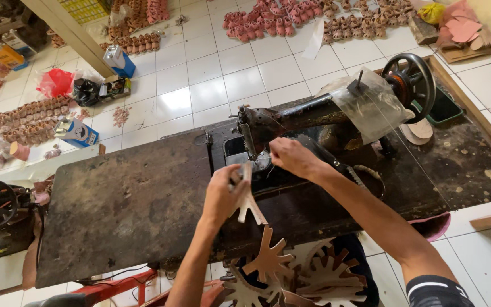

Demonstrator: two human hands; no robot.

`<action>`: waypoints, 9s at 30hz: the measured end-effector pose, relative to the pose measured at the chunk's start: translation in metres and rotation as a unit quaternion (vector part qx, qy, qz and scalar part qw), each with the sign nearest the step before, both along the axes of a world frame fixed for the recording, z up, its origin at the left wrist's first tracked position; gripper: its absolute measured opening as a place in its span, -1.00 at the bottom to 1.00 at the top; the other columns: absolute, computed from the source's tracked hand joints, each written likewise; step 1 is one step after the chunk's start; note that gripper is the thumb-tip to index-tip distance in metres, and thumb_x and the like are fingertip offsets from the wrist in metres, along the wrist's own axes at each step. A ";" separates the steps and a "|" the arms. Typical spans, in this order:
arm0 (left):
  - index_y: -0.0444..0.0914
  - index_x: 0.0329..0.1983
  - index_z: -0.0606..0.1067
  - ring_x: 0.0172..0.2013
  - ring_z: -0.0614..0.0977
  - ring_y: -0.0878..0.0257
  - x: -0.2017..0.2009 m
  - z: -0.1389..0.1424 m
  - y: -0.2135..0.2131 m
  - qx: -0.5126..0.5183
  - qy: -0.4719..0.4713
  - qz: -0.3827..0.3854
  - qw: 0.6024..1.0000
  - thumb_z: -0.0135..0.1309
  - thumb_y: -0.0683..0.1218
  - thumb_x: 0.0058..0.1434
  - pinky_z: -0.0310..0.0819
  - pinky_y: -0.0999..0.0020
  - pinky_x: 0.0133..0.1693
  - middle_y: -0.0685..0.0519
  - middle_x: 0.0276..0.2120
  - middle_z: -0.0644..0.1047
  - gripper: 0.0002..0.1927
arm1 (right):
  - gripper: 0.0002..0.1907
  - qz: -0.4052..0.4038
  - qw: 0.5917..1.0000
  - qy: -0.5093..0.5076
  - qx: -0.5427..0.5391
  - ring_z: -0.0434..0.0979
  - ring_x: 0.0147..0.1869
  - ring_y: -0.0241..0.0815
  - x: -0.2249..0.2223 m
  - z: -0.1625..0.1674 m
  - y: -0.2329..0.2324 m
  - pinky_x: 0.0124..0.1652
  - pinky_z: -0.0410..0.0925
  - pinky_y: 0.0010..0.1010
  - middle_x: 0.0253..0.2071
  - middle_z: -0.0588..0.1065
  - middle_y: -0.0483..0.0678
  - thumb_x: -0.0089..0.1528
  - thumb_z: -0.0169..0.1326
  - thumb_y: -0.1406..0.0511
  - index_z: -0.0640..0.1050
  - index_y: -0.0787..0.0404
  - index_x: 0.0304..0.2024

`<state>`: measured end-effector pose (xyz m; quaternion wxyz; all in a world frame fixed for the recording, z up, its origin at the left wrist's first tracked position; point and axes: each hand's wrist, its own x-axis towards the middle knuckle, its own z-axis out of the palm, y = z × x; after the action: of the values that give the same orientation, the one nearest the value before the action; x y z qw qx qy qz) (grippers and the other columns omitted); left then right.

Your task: The person operates a manual sewing machine to stitch star-shaped shoe parts. They feed the parts under the needle, turn the handwheel to advance the machine, and trim excess thread with scissors. Finished pieces are stacked on the table.

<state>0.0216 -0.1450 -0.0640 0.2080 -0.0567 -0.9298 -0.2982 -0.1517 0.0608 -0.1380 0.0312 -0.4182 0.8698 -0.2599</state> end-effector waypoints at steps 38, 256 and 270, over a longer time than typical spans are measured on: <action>-0.25 0.26 0.43 0.31 0.43 -0.06 -0.057 -0.071 0.001 -0.124 0.029 -0.024 0.992 -0.05 -0.10 0.44 0.14 -0.18 0.35 -0.04 0.24 0.49 -0.64 | -0.69 -0.072 0.982 0.098 0.146 0.61 -0.05 -0.07 -0.083 -0.027 -0.049 -0.09 0.49 -0.27 -0.09 0.62 -0.06 0.46 -0.11 0.11 0.57 -0.08 0.15; -0.36 0.15 0.53 0.08 0.65 0.02 -0.256 -0.143 -0.037 0.022 0.218 0.112 0.969 0.12 0.03 0.47 0.59 0.16 0.09 -0.19 0.07 0.62 -0.62 | -0.84 -0.147 0.686 -0.663 -0.259 0.75 -0.10 0.05 -0.038 -0.082 0.023 -0.11 0.54 -0.33 -0.25 0.60 0.16 0.27 -0.03 0.39 0.49 0.37 -0.15; -0.31 0.16 0.48 -0.15 0.63 0.17 -0.190 -0.121 0.039 0.321 -0.237 -0.028 0.916 0.03 0.04 0.41 0.53 0.33 -0.10 -0.14 -0.12 0.66 -0.60 | -0.86 0.057 0.399 -0.698 -0.592 0.65 -0.20 -0.13 -0.052 -0.126 0.038 -0.15 0.55 -0.42 -0.21 0.54 0.13 0.50 -0.04 0.42 0.43 0.43 0.03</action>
<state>-0.1681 -0.1058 -0.1852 -0.0202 0.0592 -0.8042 -0.5911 -0.2037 0.0984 -0.2643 0.3867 -0.0535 0.1474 -0.9088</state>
